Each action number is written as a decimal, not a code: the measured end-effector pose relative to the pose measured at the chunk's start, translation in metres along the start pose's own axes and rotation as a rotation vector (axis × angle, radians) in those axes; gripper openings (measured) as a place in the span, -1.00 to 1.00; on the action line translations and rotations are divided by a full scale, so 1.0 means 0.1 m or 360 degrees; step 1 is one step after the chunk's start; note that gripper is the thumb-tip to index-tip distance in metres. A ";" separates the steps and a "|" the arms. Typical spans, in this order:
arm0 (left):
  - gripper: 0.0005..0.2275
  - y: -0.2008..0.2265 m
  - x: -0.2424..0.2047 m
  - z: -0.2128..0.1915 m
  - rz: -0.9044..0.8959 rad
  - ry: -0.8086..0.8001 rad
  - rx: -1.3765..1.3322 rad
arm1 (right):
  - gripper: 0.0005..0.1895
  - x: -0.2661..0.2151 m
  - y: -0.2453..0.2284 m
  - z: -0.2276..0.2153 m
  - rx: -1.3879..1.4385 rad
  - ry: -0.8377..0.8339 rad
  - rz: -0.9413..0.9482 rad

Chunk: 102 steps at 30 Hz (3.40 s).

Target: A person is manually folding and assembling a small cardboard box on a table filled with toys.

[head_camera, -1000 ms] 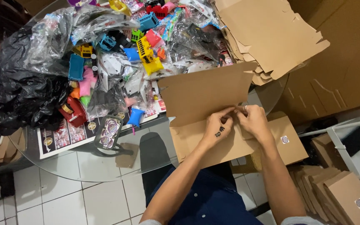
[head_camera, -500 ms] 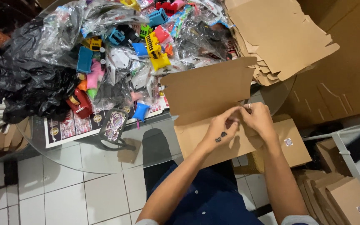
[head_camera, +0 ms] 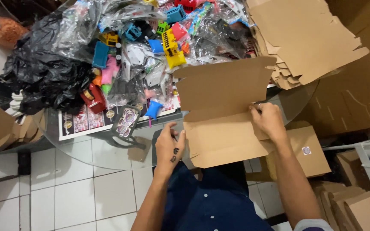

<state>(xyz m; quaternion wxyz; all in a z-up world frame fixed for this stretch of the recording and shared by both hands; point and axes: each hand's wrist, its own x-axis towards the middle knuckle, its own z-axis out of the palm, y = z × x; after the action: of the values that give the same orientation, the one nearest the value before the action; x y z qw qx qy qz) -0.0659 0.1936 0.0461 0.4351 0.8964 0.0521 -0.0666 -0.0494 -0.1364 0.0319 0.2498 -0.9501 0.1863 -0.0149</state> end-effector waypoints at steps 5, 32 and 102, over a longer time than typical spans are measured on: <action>-0.56 0.00 0.06 -0.03 -0.0037 -0.0115 -0.0193 | -0.77 0.13 0.13 0.12 0.0037 0.0000 -0.0080; -0.59 -0.06 0.18 0.20 -0.0006 -0.0232 -0.0868 | -0.81 0.25 0.41 0.32 0.0271 -0.0041 -0.0004; -0.76 0.20 0.07 0.03 0.0186 -0.0074 -0.0898 | -0.77 -0.40 -1.18 0.95 0.1433 -0.0712 0.0041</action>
<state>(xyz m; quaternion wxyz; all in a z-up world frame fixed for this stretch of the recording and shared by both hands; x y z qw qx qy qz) -0.0565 0.1790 0.0590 0.6715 0.7396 0.0069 -0.0447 -0.0343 0.0177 0.0084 0.6690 -0.7255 0.1149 0.1132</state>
